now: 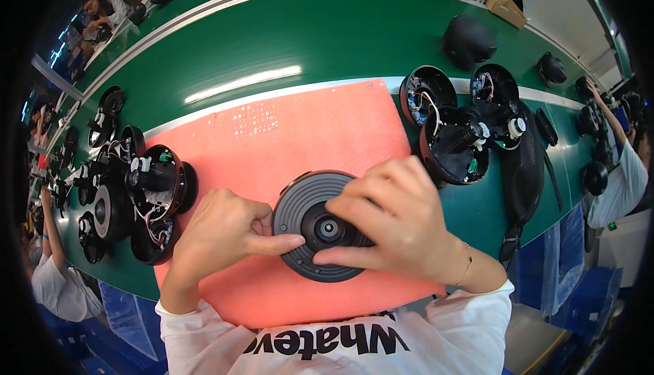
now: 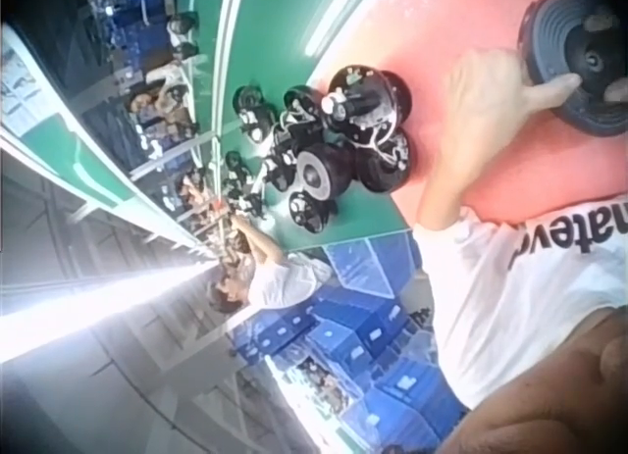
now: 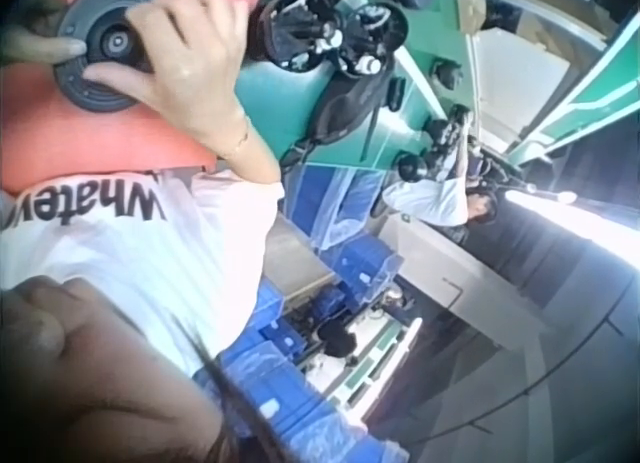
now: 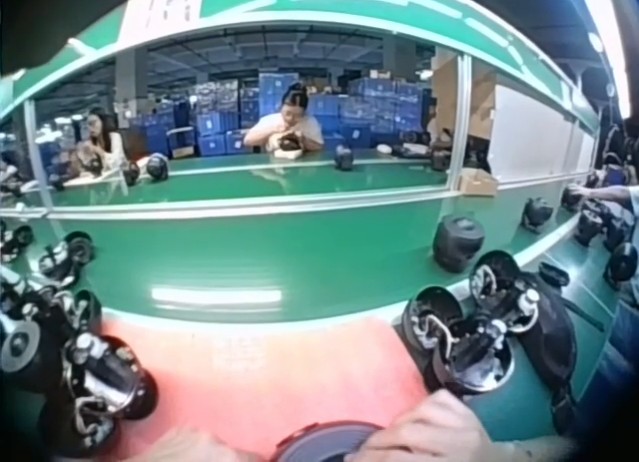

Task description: The person assembles electronic spherical components by hand, combining electronic housings, sensor modules, wiring, and circuit boards on a production line.

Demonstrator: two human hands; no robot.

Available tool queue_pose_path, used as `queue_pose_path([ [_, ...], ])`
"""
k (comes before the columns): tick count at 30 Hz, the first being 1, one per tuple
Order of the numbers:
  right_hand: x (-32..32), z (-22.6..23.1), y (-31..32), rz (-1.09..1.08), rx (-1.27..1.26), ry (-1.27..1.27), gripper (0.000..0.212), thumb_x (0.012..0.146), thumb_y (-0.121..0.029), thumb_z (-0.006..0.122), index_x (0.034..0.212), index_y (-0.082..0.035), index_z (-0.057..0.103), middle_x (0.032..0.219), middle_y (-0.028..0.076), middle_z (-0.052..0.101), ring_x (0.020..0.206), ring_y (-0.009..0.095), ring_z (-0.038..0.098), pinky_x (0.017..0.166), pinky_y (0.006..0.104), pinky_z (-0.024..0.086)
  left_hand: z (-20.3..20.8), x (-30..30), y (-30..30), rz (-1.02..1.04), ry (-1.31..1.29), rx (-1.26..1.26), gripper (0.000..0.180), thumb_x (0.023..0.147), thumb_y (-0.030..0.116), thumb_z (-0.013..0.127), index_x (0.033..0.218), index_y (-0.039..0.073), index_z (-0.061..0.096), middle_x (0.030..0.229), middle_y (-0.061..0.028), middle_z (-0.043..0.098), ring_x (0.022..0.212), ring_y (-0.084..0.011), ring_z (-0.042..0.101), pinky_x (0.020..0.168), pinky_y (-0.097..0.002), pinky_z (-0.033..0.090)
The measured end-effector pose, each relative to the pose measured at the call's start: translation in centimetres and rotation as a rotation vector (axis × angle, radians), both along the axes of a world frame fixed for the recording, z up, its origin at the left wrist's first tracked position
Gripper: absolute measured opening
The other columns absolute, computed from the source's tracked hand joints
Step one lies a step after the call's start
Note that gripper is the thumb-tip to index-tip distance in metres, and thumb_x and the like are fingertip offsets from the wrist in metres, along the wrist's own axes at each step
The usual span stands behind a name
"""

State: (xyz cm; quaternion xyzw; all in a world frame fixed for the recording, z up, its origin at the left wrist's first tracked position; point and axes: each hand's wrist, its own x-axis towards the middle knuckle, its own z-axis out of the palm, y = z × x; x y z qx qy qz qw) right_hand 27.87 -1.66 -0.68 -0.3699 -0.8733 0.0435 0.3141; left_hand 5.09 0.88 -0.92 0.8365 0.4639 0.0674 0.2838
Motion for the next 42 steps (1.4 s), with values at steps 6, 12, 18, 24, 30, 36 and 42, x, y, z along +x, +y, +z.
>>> queue_pose_path([
  [6, -0.3, 0.5, -0.5, 0.173, -0.223, -0.051, 0.036, 0.062, -0.016, 0.072, 0.097, -0.009, 0.065, 0.105, 0.007, 0.059, 0.088, 0.022, 0.054, 0.072, 0.0351, 0.041, -0.3, 0.0, -0.2, -0.019, 0.034, 0.113, 0.050, 0.065, 0.044, 0.072, 0.050, -0.001, 0.055, 0.043, -0.0114, 0.049, 0.040, -0.0271, 0.051, 0.044, -0.0333, 0.040],
  [12, -0.2, 0.7, 0.0, 0.221, -0.338, 0.053, 0.036, 0.070, -0.013, 0.067, 0.105, -0.004, 0.061, 0.112, 0.013, 0.057, 0.098, 0.027, 0.054, 0.080, 0.0368, 0.042, 0.3, 0.0, -0.2, -0.046, 0.152, 0.165, 0.052, 0.066, 0.052, 0.068, 0.052, 0.003, 0.059, 0.042, -0.0106, 0.048, 0.040, -0.0277, 0.051, 0.044, -0.0345, 0.041],
  [18, 0.7, -3.7, 1.1, 0.020, -1.071, 0.557, 0.040, 0.087, -0.022, 0.053, 0.119, 0.001, 0.048, 0.113, 0.014, 0.057, 0.107, 0.025, 0.053, 0.091, 0.0345, 0.041, -0.1, 0.2, 0.0, -0.074, 0.147, 0.230, 0.055, 0.067, 0.057, 0.064, 0.050, 0.004, 0.060, 0.039, -0.0089, 0.047, 0.038, -0.0275, 0.049, 0.044, -0.0352, 0.039],
  [24, 0.2, -2.3, 0.9, 0.047, -1.069, 0.440, 0.043, 0.085, -0.020, 0.052, 0.121, 0.003, 0.045, 0.116, 0.012, 0.054, 0.109, 0.020, 0.051, 0.096, 0.0321, 0.037, -4.0, -0.6, -0.4, -0.017, -0.298, -0.455, 0.064, 0.072, 0.053, 0.062, 0.101, -0.004, 0.060, 0.076, -0.0220, 0.063, 0.075, -0.0291, 0.063, 0.066, -0.0359, 0.048],
  [30, -1.6, -1.4, 0.9, 0.055, -0.681, 0.388, 0.070, 0.063, -0.032, 0.079, 0.114, 0.001, 0.044, 0.104, 0.015, 0.055, 0.097, 0.025, 0.057, 0.087, 0.0341, 0.044, -2.4, -0.2, -1.9, 0.113, -0.563, -0.005, 0.077, 0.058, 0.027, 0.076, 0.119, -0.010, 0.046, 0.081, -0.0201, 0.062, 0.072, -0.0272, 0.064, 0.065, -0.0323, 0.051],
  [36, -3.3, -2.8, 1.9, 0.137, -0.238, 0.493, 0.083, 0.053, -0.041, 0.084, 0.107, 0.000, 0.037, 0.090, 0.018, 0.057, 0.082, 0.030, 0.062, 0.075, 0.0351, 0.050, -1.5, -0.8, -1.6, 0.040, -0.653, 0.321, 0.082, 0.051, 0.023, 0.076, 0.120, -0.009, 0.046, 0.074, -0.0171, 0.061, 0.060, -0.0225, 0.062, 0.056, -0.0299, 0.051],
  [42, -4.2, -1.2, 5.0, 0.072, -0.242, 0.522, 0.084, 0.053, -0.040, 0.084, 0.110, -0.001, 0.036, 0.092, 0.019, 0.059, 0.086, 0.031, 0.063, 0.077, 0.0357, 0.049, -0.3, -1.3, 1.3, 0.090, -0.705, 0.309, 0.076, 0.052, 0.025, 0.078, 0.115, -0.009, 0.052, 0.085, -0.0165, 0.066, 0.072, -0.0207, 0.066, 0.058, -0.0295, 0.054],
])
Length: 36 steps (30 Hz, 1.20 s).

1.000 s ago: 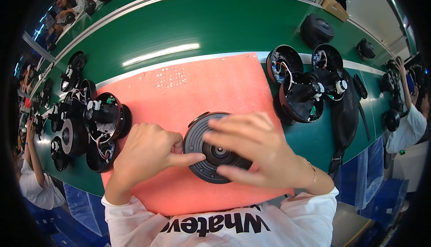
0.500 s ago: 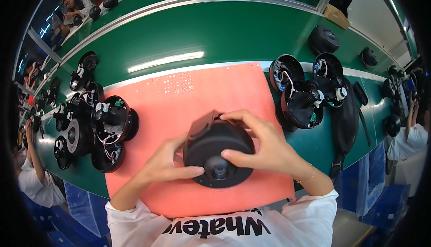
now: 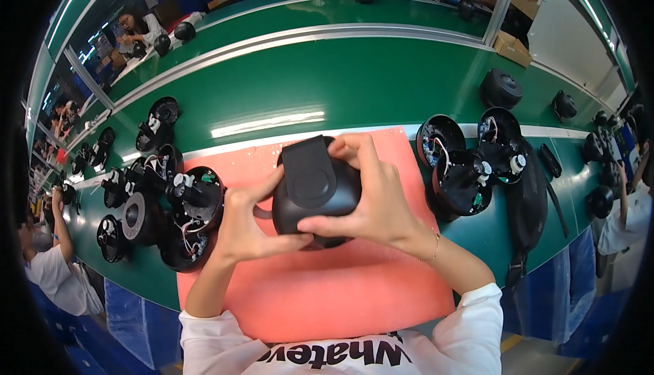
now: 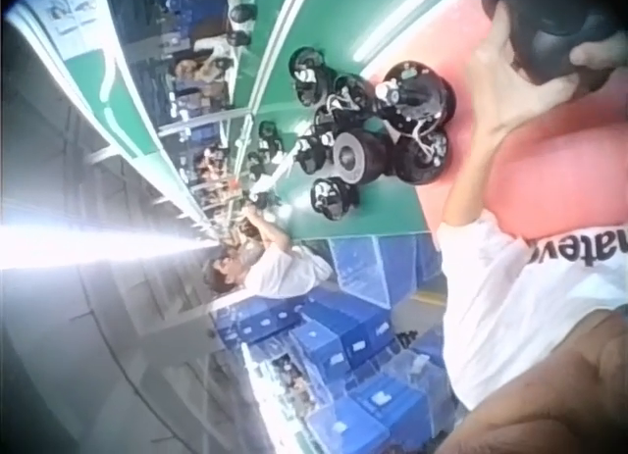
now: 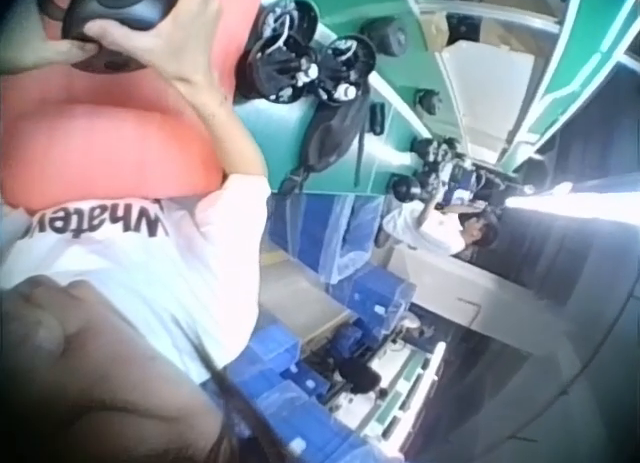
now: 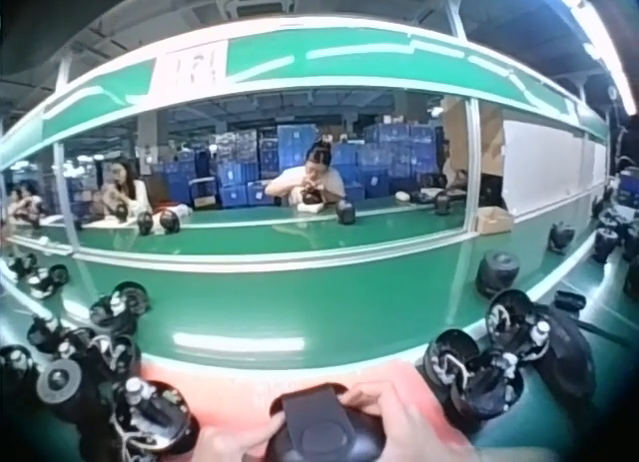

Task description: The person assembles electronic spherical components by hand, combining electronic housings, sensor modules, wiring, and circuit boards on a production line.

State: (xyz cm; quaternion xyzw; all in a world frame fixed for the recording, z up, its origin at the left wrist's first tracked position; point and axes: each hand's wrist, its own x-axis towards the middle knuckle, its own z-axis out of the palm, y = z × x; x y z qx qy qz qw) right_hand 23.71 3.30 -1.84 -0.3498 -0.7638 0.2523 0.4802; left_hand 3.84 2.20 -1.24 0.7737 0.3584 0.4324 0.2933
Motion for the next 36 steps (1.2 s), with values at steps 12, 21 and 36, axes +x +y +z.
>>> queue_pose_path([
  [12, -5.7, 3.4, 3.0, -0.098, 0.326, 0.060, 0.095, 0.056, -0.016, 0.080, 0.136, -0.004, 0.029, 0.122, 0.020, 0.048, 0.102, 0.029, 0.058, 0.081, 0.0350, 0.053, 0.0, 2.0, 6.4, 0.006, -1.389, -0.385, 0.070, 0.083, 0.063, 0.037, 0.127, 0.009, 0.039, 0.126, -0.0138, 0.045, 0.112, -0.0300, 0.049, 0.094, -0.0437, 0.043],
  [21, -6.2, 0.9, 5.6, -0.040, 0.155, 0.124, 0.093, 0.059, -0.018, 0.078, 0.136, -0.007, 0.028, 0.128, 0.015, 0.045, 0.107, 0.026, 0.054, 0.084, 0.0344, 0.051, -2.4, 1.3, 8.8, 0.056, -1.305, -0.389, 0.069, 0.083, 0.064, 0.037, 0.126, 0.010, 0.041, 0.126, -0.0120, 0.045, 0.113, -0.0274, 0.048, 0.095, -0.0414, 0.042],
  [36, -5.6, -2.3, 8.2, -0.020, -0.163, 0.343, 0.065, 0.071, -0.025, 0.073, 0.127, -0.006, 0.044, 0.105, 0.014, 0.059, 0.095, 0.022, 0.059, 0.075, 0.0337, 0.050, -5.8, 0.2, 10.6, 0.182, -0.966, -0.306, 0.063, 0.086, 0.057, 0.041, 0.123, 0.006, 0.045, 0.120, -0.0094, 0.051, 0.110, -0.0207, 0.050, 0.094, -0.0349, 0.040],
])
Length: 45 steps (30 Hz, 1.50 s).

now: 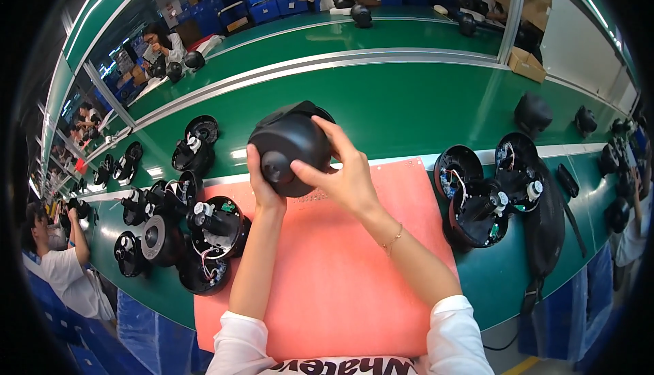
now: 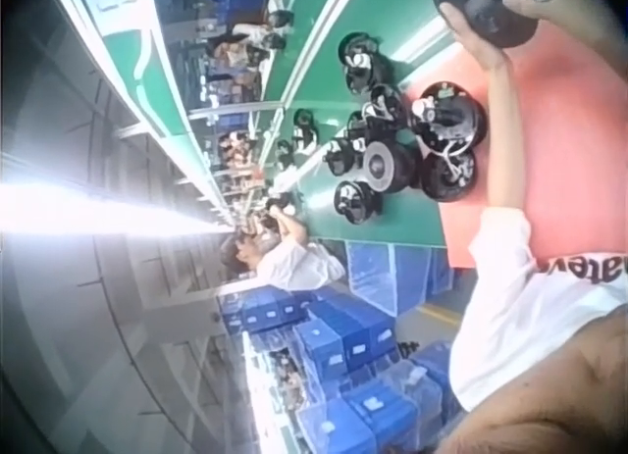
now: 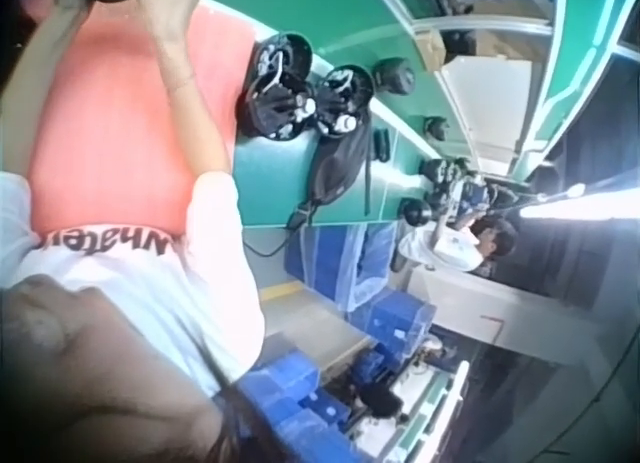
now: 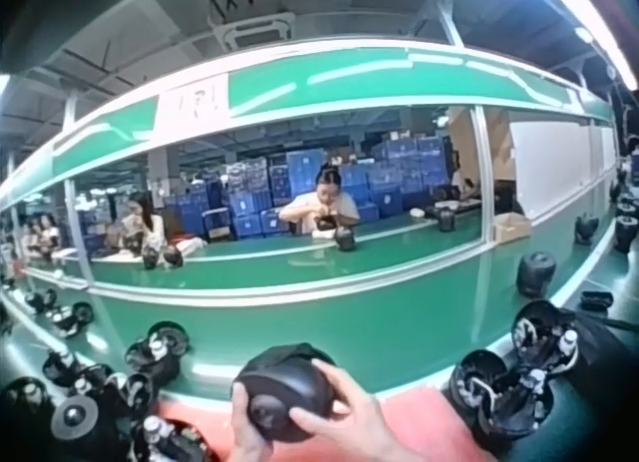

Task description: The person assembles electronic spherical components by hand, combining electronic housings, sensor modules, wiring, and circuit boards on a production line.

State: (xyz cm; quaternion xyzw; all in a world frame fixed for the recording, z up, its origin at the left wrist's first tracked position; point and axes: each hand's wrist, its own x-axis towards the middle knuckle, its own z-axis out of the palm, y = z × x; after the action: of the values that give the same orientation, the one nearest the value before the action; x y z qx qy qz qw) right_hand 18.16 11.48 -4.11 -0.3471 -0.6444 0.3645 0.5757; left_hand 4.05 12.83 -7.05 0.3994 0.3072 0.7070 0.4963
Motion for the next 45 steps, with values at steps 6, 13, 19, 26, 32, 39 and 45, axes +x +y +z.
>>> queue_pose_path([
  [6, 1.5, -0.3, 1.1, 0.240, -0.523, 0.319, 0.070, 0.079, -0.037, 0.063, 0.133, -0.008, 0.028, 0.125, 0.015, 0.036, 0.112, 0.025, 0.045, 0.081, 0.0449, 0.050, 2.4, 0.0, -1.2, -0.259, -0.082, -0.411, 0.066, 0.083, 0.042, 0.057, 0.132, 0.009, 0.029, 0.123, -0.0096, 0.042, 0.110, -0.0219, 0.046, 0.092, -0.0376, 0.039],
  [13, 3.5, -2.4, 3.5, 0.329, -0.829, 0.838, 0.062, 0.076, -0.037, 0.062, 0.125, -0.010, 0.035, 0.122, 0.015, 0.034, 0.112, 0.035, 0.042, 0.083, 0.0529, 0.048, 4.9, -0.2, -7.4, -0.336, -0.104, -0.240, 0.073, 0.078, 0.021, 0.062, 0.136, 0.011, 0.018, 0.134, -0.0082, 0.025, 0.123, -0.0308, 0.033, 0.099, -0.0444, 0.031],
  [19, 6.6, -6.1, 7.8, 0.071, -0.718, 0.869, 0.067, 0.075, -0.037, 0.066, 0.129, -0.021, 0.030, 0.128, 0.010, 0.034, 0.115, 0.036, 0.040, 0.090, 0.0551, 0.039, 5.1, -6.7, -19.5, -0.881, 0.363, -0.299, 0.059, 0.082, 0.006, 0.057, 0.132, 0.004, 0.025, 0.139, -0.0138, 0.029, 0.130, -0.0274, 0.029, 0.103, -0.0431, 0.029],
  [26, 6.6, -4.9, 8.5, -0.935, -0.480, -0.235, 0.091, 0.074, -0.038, 0.069, 0.140, -0.014, 0.011, 0.130, 0.022, 0.017, 0.112, 0.040, 0.033, 0.089, 0.0515, 0.035, 5.3, -12.5, -25.2, -0.196, 0.435, -0.174, 0.023, 0.082, 0.009, 0.055, 0.100, -0.005, 0.054, 0.103, -0.0182, 0.059, 0.100, -0.0265, 0.057, 0.090, -0.0394, 0.043],
  [32, -10.2, 1.7, -7.4, 0.201, 0.447, -0.668, 0.042, 0.064, -0.007, 0.064, 0.104, -0.002, 0.055, 0.105, 0.012, 0.052, 0.096, 0.029, 0.047, 0.085, 0.0382, 0.037, 4.2, -17.4, -25.0, 0.419, 0.369, -0.218, 0.019, 0.084, 0.016, 0.052, 0.089, -0.002, 0.055, 0.088, -0.0120, 0.060, 0.085, -0.0200, 0.060, 0.079, -0.0311, 0.048],
  [39, -21.4, -3.5, -17.0, 0.089, 0.923, -0.901, 0.042, 0.069, -0.018, 0.058, 0.110, -0.009, 0.051, 0.103, 0.012, 0.050, 0.085, 0.023, 0.051, 0.073, 0.0368, 0.043, 4.5, -20.2, -22.4, 0.484, 0.410, -0.170, 0.016, 0.088, 0.013, 0.048, 0.089, 0.000, 0.057, 0.087, -0.0080, 0.062, 0.081, -0.0146, 0.061, 0.075, -0.0251, 0.047],
  [45, -20.3, -2.9, -15.4, 0.144, 0.913, -0.960, 0.045, 0.068, -0.015, 0.057, 0.113, -0.010, 0.054, 0.108, 0.014, 0.051, 0.080, 0.022, 0.052, 0.056, 0.0273, 0.046, 4.6, -20.5, -21.1, 0.369, 0.568, -0.195, 0.014, 0.087, 0.008, 0.050, 0.094, -0.001, 0.058, 0.087, -0.0073, 0.063, 0.084, -0.0134, 0.061, 0.077, -0.0252, 0.047],
])
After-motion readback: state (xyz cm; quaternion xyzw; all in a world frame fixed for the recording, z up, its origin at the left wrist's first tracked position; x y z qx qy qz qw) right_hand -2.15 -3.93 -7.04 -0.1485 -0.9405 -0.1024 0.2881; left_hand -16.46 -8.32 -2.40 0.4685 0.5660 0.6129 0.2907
